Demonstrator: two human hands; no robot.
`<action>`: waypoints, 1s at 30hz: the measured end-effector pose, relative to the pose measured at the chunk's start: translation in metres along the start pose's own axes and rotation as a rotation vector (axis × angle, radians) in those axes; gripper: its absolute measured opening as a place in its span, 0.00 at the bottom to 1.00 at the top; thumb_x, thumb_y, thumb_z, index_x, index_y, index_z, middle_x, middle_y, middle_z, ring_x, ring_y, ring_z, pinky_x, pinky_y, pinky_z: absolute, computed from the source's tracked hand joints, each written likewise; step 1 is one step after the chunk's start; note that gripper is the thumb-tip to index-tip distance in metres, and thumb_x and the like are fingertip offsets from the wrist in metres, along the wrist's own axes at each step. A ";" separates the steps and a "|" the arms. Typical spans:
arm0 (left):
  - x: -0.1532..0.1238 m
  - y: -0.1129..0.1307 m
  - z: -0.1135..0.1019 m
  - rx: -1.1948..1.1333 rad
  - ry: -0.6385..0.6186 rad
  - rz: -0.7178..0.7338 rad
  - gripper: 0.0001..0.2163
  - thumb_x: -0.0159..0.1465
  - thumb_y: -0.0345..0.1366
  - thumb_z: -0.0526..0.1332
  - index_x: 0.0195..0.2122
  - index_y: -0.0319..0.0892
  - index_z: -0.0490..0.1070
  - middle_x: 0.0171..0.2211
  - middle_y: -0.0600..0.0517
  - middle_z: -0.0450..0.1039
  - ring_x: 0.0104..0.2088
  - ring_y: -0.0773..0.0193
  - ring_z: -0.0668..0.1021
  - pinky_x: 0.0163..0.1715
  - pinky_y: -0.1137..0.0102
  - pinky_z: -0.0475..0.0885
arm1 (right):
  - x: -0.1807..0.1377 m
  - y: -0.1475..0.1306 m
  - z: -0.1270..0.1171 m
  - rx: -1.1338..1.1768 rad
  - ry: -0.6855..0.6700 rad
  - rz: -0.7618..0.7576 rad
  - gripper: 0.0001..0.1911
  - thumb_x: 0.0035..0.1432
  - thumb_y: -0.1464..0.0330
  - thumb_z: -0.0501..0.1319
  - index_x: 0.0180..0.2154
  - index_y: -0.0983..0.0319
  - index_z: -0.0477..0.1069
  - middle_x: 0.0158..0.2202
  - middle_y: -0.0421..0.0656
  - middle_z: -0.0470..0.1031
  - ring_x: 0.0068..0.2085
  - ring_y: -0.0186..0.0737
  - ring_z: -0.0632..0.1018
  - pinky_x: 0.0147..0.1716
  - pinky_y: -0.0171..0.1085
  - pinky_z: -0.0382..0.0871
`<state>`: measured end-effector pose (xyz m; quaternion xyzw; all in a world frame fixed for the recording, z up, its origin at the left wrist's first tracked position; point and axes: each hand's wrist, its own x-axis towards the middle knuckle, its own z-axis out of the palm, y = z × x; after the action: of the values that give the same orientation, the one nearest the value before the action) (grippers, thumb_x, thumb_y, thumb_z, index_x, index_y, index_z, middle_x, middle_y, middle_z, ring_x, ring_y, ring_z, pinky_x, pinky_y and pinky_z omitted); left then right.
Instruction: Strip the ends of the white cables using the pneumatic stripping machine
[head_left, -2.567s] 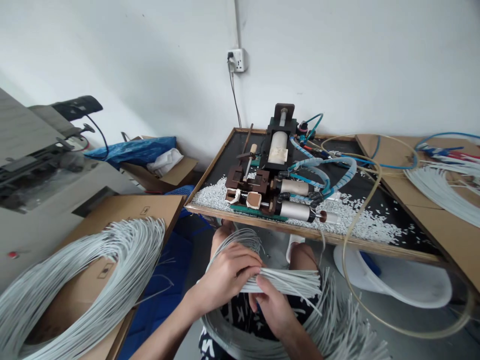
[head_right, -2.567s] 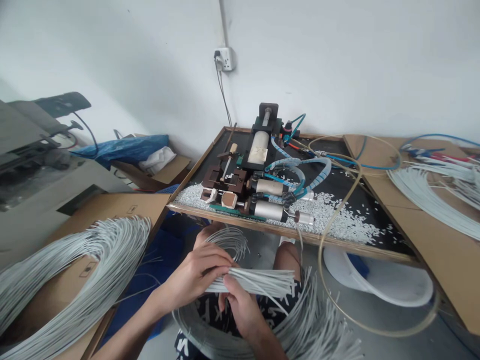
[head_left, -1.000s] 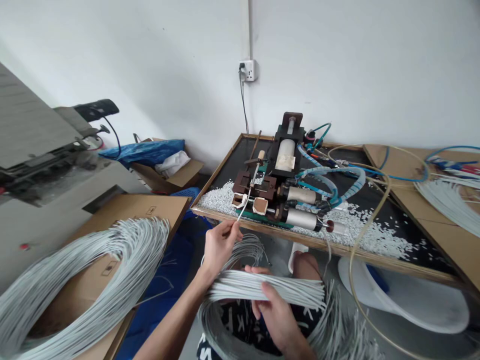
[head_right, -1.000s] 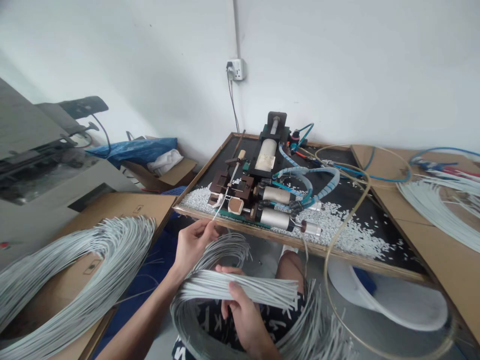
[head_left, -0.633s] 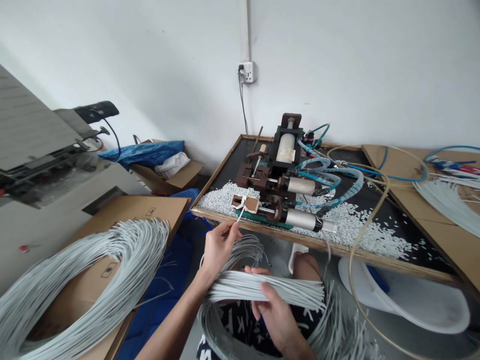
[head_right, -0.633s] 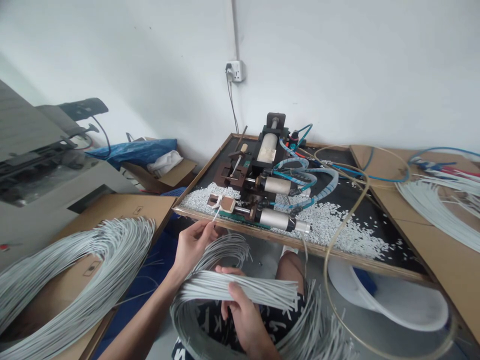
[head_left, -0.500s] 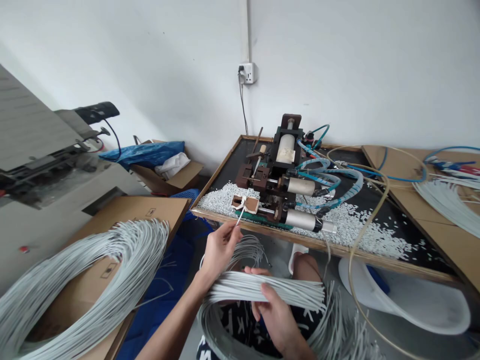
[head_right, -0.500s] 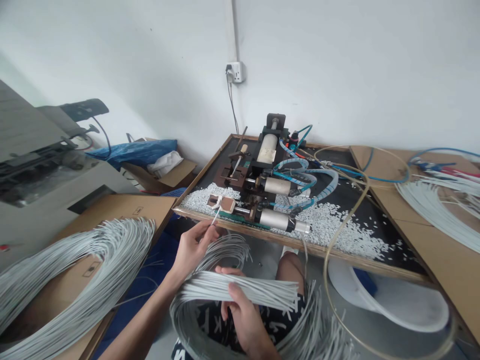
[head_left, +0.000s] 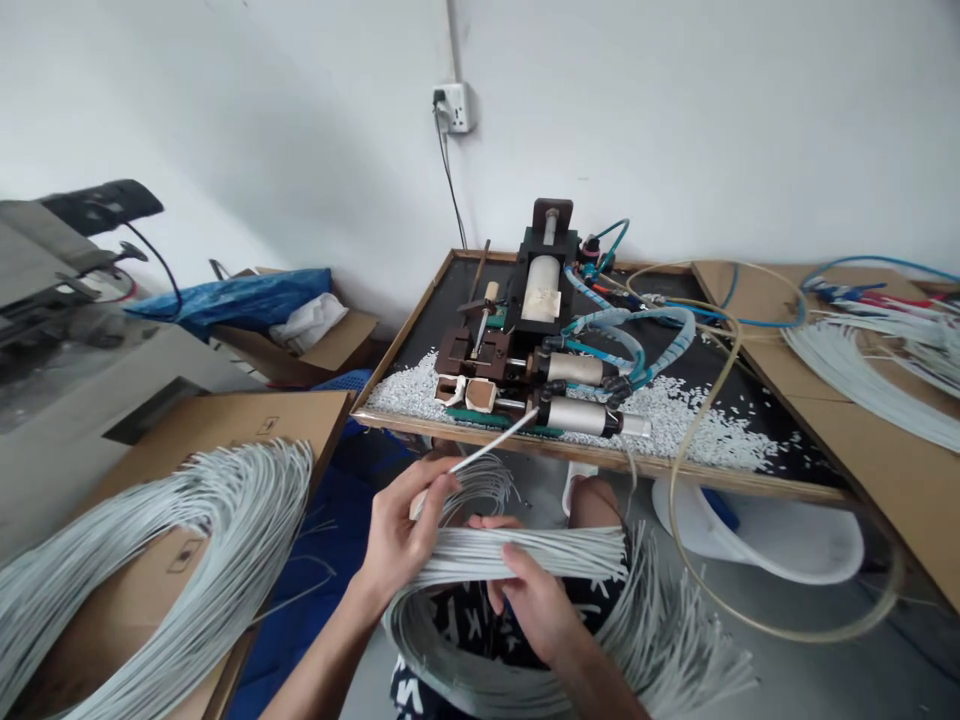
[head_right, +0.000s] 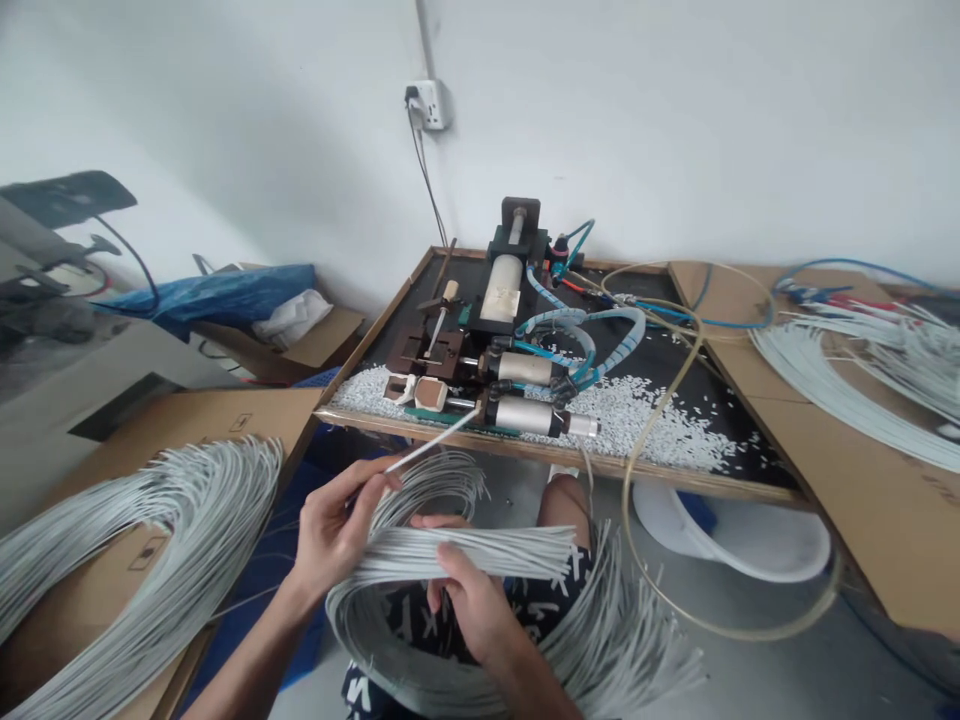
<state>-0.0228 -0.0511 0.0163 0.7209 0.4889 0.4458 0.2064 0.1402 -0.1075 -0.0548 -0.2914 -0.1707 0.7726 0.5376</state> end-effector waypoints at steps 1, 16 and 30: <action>0.001 0.003 -0.001 0.039 -0.058 0.051 0.10 0.72 0.33 0.59 0.50 0.42 0.77 0.45 0.47 0.80 0.46 0.58 0.79 0.49 0.65 0.73 | 0.001 0.000 0.001 0.002 0.003 -0.002 0.17 0.49 0.57 0.73 0.40 0.58 0.82 0.40 0.45 0.79 0.30 0.37 0.72 0.17 0.30 0.62; 0.008 0.019 0.007 -0.074 -0.579 0.130 0.08 0.72 0.34 0.60 0.45 0.45 0.80 0.48 0.46 0.78 0.53 0.56 0.77 0.55 0.61 0.72 | -0.001 -0.001 0.004 0.028 0.054 -0.016 0.20 0.46 0.58 0.75 0.39 0.59 0.78 0.29 0.38 0.73 0.25 0.34 0.69 0.16 0.29 0.64; 0.014 -0.047 0.015 -0.094 -0.369 -0.294 0.15 0.70 0.42 0.59 0.49 0.40 0.79 0.42 0.44 0.83 0.42 0.55 0.83 0.43 0.66 0.78 | -0.003 -0.004 0.001 -0.006 -0.021 -0.017 0.20 0.52 0.60 0.71 0.47 0.57 0.79 0.46 0.48 0.82 0.31 0.39 0.74 0.19 0.32 0.63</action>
<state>-0.0329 -0.0160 -0.0199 0.7009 0.5213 0.2942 0.3880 0.1436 -0.1091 -0.0511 -0.2836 -0.1811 0.7704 0.5415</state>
